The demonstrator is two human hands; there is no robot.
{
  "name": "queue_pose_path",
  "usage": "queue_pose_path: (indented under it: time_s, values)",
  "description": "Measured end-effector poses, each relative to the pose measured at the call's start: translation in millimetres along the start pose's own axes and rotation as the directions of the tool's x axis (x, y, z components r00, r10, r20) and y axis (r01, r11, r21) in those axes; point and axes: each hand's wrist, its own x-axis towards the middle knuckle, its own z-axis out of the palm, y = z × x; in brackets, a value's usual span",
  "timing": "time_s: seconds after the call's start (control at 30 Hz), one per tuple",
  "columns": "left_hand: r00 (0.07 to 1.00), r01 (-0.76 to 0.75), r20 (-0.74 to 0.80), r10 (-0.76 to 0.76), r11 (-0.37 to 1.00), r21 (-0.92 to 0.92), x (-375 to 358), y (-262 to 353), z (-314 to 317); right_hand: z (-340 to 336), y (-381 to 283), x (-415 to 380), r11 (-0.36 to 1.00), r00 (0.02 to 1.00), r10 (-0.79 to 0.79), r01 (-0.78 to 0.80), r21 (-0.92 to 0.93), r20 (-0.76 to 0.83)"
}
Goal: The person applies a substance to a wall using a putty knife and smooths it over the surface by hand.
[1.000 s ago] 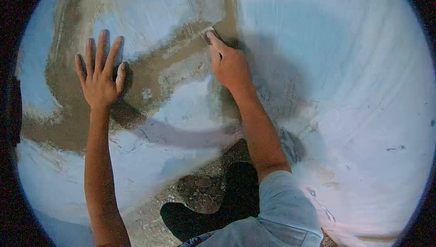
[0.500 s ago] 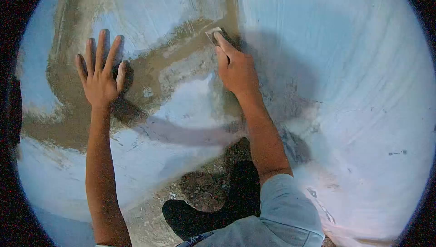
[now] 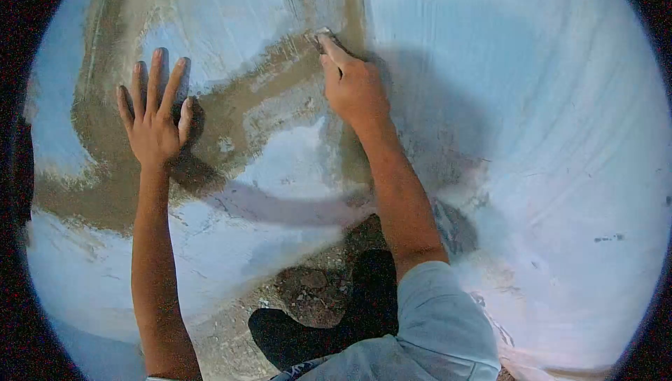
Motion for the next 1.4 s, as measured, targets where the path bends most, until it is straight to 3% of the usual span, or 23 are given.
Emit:
queue_pose_path:
  time_s: [0.07, 0.17, 0.27, 0.37, 0.47, 0.57, 0.67, 0.77, 0.9, 1.0, 1.1, 1.2, 1.3, 1.4]
  values:
    - [0.999, -0.011, -0.041, 0.010, 0.999, -0.036, -2.5, -0.4, 2.7, -4.8, 5.4, -8.1, 0.996, 0.996, -0.079, 0.081, 0.044, -0.044]
    - [0.999, -0.014, -0.042, 0.012, 0.999, -0.040, -2.5, -1.0, 3.2, -10.7, 6.7, -20.7, 1.000, 1.000, -0.022, 0.022, -0.008, -0.020]
    - [1.000, -0.017, -0.024, 0.016, 0.999, -0.048, -2.3, -1.0, 1.4, -2.4, -2.9, -3.3, 0.982, 0.996, 0.037, -0.022, -0.189, 0.076]
    - [0.999, -0.018, -0.030, 0.018, 1.000, -0.014, -2.1, -0.9, 1.4, -10.2, -0.1, -7.6, 0.996, 0.996, -0.088, 0.088, -0.028, 0.011]
    - [0.997, -0.037, -0.075, 0.031, 0.996, -0.082, -4.2, -1.9, 5.9, -11.3, 8.2, -21.0, 0.999, 0.998, -0.045, 0.044, 0.004, 0.041]
    - [0.997, -0.040, -0.075, 0.033, 0.995, -0.096, -3.7, -2.1, 5.8, 1.3, -4.0, -6.9, 0.994, 0.995, -0.016, 0.027, -0.106, 0.102]
    - [0.998, -0.033, -0.061, 0.027, 0.993, -0.110, -3.9, -2.1, 4.6, -5.4, -5.8, -7.7, 0.993, 0.994, -0.102, 0.103, -0.058, 0.029]
    - [0.999, -0.024, -0.040, 0.021, 0.996, -0.087, -4.3, -1.7, 4.1, -8.4, 3.0, -25.1, 0.998, 0.997, -0.066, 0.067, -0.021, 0.040]
    - [0.997, -0.038, -0.072, 0.032, 0.996, -0.084, -4.1, -1.5, 5.6, -4.5, -14.5, -7.9, 0.990, 0.990, 0.019, 0.002, -0.142, 0.141]
    - [0.999, -0.021, -0.043, 0.017, 0.997, -0.080, -4.2, -0.9, 4.7, -13.2, -16.7, -9.7, 0.997, 0.993, 0.034, -0.026, -0.069, 0.116]
    - [0.999, -0.019, -0.050, 0.015, 0.996, -0.082, -4.6, -0.3, 3.9, -1.0, 17.2, -23.3, 0.996, 0.996, -0.086, 0.086, 0.005, 0.035]
    - [0.994, -0.035, -0.103, 0.021, 0.991, -0.128, -4.0, -2.3, 8.9, -9.3, -5.8, -13.8, 0.982, 0.969, 0.130, -0.096, -0.164, 0.210]
    - [1.000, -0.014, -0.018, 0.013, 0.997, -0.074, -4.3, -0.2, 1.5, -6.9, 11.9, -18.5, 0.999, 0.998, -0.043, 0.043, 0.000, 0.048]
    - [0.998, -0.019, -0.054, 0.014, 0.996, -0.086, -4.6, -0.7, 5.3, -10.2, 3.6, -18.6, 0.998, 0.999, -0.047, 0.048, -0.030, 0.022]
